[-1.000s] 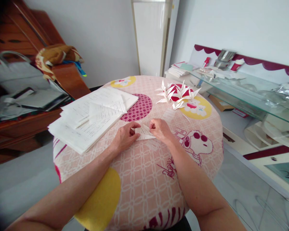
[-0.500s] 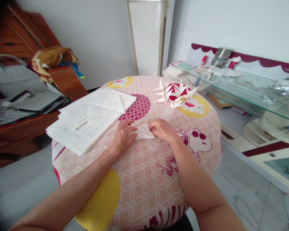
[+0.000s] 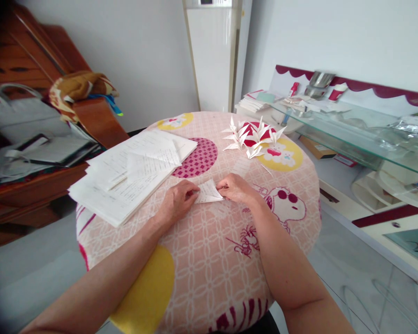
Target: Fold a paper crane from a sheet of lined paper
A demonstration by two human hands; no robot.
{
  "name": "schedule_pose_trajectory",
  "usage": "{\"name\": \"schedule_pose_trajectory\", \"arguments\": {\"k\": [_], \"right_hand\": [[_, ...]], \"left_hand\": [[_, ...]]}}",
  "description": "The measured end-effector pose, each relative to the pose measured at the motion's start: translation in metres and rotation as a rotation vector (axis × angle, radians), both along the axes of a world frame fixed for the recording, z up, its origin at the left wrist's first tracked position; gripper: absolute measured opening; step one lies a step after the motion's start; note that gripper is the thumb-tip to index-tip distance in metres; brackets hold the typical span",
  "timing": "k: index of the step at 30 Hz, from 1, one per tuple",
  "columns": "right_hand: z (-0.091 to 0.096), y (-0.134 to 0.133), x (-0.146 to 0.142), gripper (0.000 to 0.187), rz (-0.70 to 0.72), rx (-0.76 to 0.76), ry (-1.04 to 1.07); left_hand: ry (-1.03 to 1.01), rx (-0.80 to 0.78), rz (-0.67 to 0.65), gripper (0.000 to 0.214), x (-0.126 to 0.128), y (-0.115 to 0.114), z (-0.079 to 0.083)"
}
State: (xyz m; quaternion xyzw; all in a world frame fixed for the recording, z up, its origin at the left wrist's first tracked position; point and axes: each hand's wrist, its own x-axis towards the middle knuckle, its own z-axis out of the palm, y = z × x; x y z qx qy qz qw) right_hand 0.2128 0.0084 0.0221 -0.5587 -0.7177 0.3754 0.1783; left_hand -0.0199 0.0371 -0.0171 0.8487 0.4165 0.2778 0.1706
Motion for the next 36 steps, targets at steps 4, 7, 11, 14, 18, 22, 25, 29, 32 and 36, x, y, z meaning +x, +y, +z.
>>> {"name": "schedule_pose_trajectory", "arguments": {"k": [4,7,11,14,18,22,25,29,32,36], "right_hand": [[-0.002,0.0,0.003,0.019,0.026,-0.018,0.035],[-0.001,0.0,0.003,0.022,0.043,-0.008,0.021],[0.0,0.0,0.001,0.026,0.062,0.014,0.02],[0.0,0.0,0.001,0.021,0.061,-0.004,0.041],[-0.004,0.0,0.002,0.018,0.031,-0.041,0.065],[-0.008,0.001,0.002,0.018,-0.005,-0.072,0.096],[-0.007,0.001,0.002,0.021,0.008,-0.077,0.092],[-0.001,-0.001,0.001,0.016,0.016,-0.071,0.07],[0.002,-0.002,0.0,0.013,0.033,-0.061,0.08],[0.002,-0.003,-0.004,0.016,0.023,-0.027,0.032]], "left_hand": [[-0.01,-0.012,0.003,0.016,0.0,0.001,-0.001],[-0.021,-0.01,-0.004,0.018,-0.001,0.0,-0.001],[-0.022,-0.022,-0.026,0.019,0.0,-0.002,0.002],[-0.007,-0.048,-0.074,0.019,0.0,-0.002,0.005],[-0.03,-0.088,-0.055,0.024,0.0,-0.001,0.007],[-0.068,-0.163,-0.028,0.026,0.001,0.0,0.01],[-0.097,-0.242,-0.036,0.028,0.0,-0.001,0.013],[-0.117,-0.309,-0.042,0.029,0.0,-0.003,0.018],[-0.117,-0.355,-0.07,0.029,0.001,-0.003,0.021],[-0.09,-0.37,-0.09,0.032,0.001,-0.005,0.024]]}}
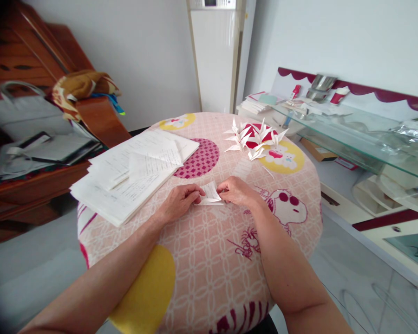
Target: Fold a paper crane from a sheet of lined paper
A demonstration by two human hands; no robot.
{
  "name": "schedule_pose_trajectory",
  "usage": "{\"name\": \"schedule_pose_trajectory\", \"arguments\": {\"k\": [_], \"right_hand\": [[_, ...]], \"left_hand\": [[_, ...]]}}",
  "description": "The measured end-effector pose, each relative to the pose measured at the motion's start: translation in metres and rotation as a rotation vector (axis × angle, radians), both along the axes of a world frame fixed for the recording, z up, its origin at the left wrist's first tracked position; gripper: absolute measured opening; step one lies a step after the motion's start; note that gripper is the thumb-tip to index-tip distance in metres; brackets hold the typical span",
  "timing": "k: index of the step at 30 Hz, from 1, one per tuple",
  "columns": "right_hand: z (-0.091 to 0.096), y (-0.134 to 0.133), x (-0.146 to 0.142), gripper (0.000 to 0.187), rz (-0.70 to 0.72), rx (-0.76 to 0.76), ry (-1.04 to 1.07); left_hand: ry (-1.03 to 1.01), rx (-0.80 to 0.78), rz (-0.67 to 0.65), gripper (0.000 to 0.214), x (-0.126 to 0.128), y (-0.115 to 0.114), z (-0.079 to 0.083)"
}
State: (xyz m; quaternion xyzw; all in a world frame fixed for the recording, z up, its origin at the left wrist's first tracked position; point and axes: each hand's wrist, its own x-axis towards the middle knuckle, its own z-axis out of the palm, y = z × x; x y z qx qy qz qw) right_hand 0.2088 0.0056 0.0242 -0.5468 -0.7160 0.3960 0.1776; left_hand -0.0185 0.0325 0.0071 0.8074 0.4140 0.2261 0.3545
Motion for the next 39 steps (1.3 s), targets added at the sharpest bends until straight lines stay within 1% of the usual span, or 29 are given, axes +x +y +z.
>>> {"name": "schedule_pose_trajectory", "arguments": {"k": [3,5,9,13,15,17,20,23,25,27,29,32,34,36,39], "right_hand": [[-0.002,0.0,-0.007,0.024,-0.052,0.073,-0.098],[-0.004,0.0,-0.012,0.031,-0.092,0.148,-0.167],[-0.009,0.001,-0.018,0.032,-0.108,0.268,-0.256],[-0.009,0.001,-0.021,0.029,-0.117,0.311,-0.333],[-0.008,0.001,-0.022,0.026,-0.11,0.324,-0.354],[-0.006,0.0,-0.024,0.022,-0.106,0.327,-0.37],[-0.005,-0.002,-0.027,0.018,-0.113,0.317,-0.356],[-0.006,-0.002,-0.03,0.017,-0.122,0.311,-0.295],[-0.007,-0.002,-0.031,0.017,-0.134,0.301,-0.263],[-0.007,-0.002,-0.032,0.016,-0.14,0.288,-0.251],[-0.005,-0.003,-0.033,0.015,-0.133,0.291,-0.264],[-0.002,-0.005,-0.035,0.016,-0.125,0.332,-0.324],[-0.001,-0.007,-0.035,0.015,-0.114,0.35,-0.349],[-0.001,-0.007,-0.035,0.014,-0.101,0.351,-0.35],[-0.002,-0.008,-0.034,0.013,-0.082,0.345,-0.328]], "left_hand": [[0.012,0.045,0.001,0.043,0.0,0.0,0.001],[0.02,0.074,0.007,0.046,0.0,0.0,0.0],[-0.047,0.064,0.029,0.029,0.0,0.0,-0.003],[-0.129,0.006,0.022,0.015,0.0,-0.001,-0.004],[-0.142,-0.023,0.015,0.014,0.001,-0.003,-0.004],[-0.109,-0.018,0.014,0.015,0.002,-0.005,-0.004],[-0.019,0.068,0.041,0.013,0.005,-0.008,-0.004],[0.023,0.225,0.075,0.012,0.007,-0.011,-0.005],[0.042,0.346,0.067,0.011,0.008,-0.013,-0.004],[0.076,0.426,0.053,0.011,0.009,-0.014,-0.004],[0.105,0.413,0.052,0.01,0.008,-0.015,-0.003],[0.102,0.31,0.069,0.011,0.006,-0.015,-0.002],[0.085,0.271,0.073,0.012,0.005,-0.015,-0.002],[0.064,0.256,0.053,0.018,0.006,-0.014,-0.003],[0.078,0.27,0.038,0.033,0.009,-0.015,-0.005]]}}
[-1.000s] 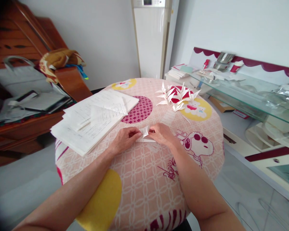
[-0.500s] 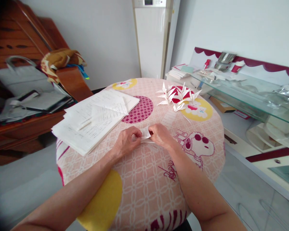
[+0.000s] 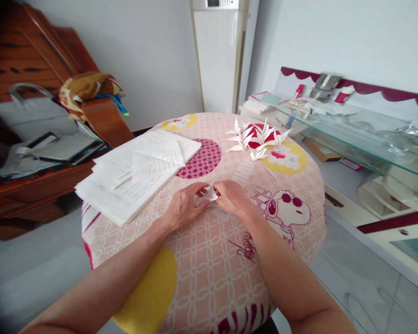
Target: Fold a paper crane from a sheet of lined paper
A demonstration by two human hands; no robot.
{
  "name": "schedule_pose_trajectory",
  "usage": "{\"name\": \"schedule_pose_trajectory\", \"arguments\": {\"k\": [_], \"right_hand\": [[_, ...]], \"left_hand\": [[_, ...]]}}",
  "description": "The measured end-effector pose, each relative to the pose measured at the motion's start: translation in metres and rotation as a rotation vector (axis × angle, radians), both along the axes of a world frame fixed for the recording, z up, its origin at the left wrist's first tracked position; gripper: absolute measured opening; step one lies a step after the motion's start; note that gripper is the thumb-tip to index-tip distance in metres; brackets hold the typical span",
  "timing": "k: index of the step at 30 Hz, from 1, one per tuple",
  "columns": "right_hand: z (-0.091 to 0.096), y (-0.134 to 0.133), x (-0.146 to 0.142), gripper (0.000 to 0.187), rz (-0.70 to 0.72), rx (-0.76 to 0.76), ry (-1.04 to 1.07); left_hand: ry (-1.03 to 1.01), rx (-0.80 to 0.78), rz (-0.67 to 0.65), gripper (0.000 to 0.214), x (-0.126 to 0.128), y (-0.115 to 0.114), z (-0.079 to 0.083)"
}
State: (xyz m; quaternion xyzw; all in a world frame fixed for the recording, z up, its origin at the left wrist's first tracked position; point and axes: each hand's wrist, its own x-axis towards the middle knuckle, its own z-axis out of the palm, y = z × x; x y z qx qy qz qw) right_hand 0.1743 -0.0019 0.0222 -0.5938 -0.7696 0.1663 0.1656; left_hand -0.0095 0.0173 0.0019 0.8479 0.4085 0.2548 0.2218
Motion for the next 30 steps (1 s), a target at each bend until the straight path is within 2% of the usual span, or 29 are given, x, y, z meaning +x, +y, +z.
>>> {"name": "schedule_pose_trajectory", "arguments": {"k": [6,10,14,19,24,30], "right_hand": [[0.0,0.001,0.001,0.013,-0.009,0.017,-0.006],[0.0,0.0,0.001,0.019,0.024,0.034,0.036],[-0.001,-0.001,-0.001,0.019,0.027,0.031,-0.04],[0.0,-0.003,-0.008,0.012,0.03,0.012,-0.122],[0.004,-0.007,-0.014,0.022,0.062,0.042,-0.14],[0.007,-0.012,-0.016,0.03,0.155,0.049,-0.099]], "left_hand": [[0.099,0.08,0.016,0.038,0.006,-0.002,-0.004],[0.038,0.087,0.078,0.026,0.004,0.001,-0.004],[-0.045,0.071,0.134,0.009,-0.001,0.008,-0.001],[-0.132,-0.043,0.201,0.037,-0.008,0.018,0.003],[-0.159,-0.008,0.18,0.047,-0.01,0.023,0.002],[-0.149,-0.013,0.175,0.049,-0.01,0.024,0.002]]}}
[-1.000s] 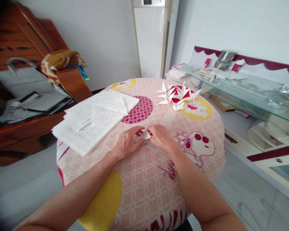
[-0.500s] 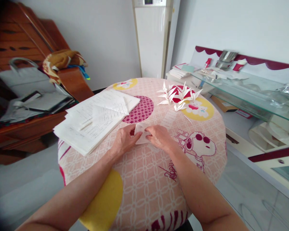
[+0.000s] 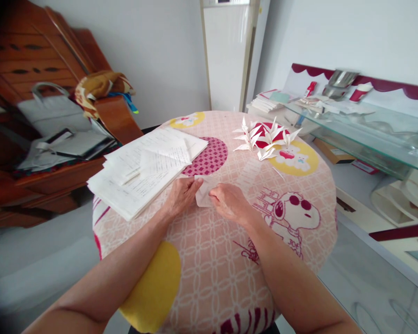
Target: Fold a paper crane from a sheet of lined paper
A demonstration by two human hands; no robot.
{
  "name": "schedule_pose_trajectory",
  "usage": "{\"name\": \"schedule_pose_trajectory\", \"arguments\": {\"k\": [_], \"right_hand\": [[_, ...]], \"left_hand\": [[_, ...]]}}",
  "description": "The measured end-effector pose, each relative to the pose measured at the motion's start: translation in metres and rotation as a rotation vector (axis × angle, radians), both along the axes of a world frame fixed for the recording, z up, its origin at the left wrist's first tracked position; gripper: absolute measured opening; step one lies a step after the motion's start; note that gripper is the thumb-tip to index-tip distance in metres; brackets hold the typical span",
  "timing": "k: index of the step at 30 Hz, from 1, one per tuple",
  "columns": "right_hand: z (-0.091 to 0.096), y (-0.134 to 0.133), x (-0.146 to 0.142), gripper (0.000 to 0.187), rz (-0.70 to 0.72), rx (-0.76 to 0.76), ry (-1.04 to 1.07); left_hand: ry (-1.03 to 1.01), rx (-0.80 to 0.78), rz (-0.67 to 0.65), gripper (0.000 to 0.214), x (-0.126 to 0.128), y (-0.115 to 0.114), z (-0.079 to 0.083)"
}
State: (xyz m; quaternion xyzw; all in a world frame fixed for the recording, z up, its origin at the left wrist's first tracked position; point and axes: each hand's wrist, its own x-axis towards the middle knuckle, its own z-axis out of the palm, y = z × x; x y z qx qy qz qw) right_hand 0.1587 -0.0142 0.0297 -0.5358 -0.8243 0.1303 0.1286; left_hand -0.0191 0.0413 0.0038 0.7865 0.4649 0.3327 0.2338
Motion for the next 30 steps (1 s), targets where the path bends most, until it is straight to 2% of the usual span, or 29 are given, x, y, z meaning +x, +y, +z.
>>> {"name": "schedule_pose_trajectory", "arguments": {"k": [9,13,19,25,27,30], "right_hand": [[-0.014,0.002,-0.011,0.029,0.071,0.081,-0.021],[-0.022,0.005,-0.013,0.028,0.115,0.056,0.028],[-0.014,0.002,-0.012,0.028,0.079,0.02,0.054],[-0.014,-0.003,-0.018,0.028,0.053,0.071,-0.028],[-0.015,-0.003,-0.023,0.028,0.008,0.071,-0.043],[-0.018,-0.004,-0.029,0.027,-0.031,0.112,-0.002]], "left_hand": [[-0.021,-0.031,-0.027,0.051,0.0,0.005,-0.002],[-0.014,-0.012,-0.021,0.052,0.002,0.005,-0.002],[0.008,-0.026,-0.001,0.05,0.003,0.006,-0.001],[-0.007,-0.015,-0.013,0.057,0.003,0.003,-0.002],[-0.066,-0.071,-0.071,0.06,0.001,0.002,0.0],[-0.273,-0.309,-0.179,0.069,-0.005,0.002,0.004]]}}
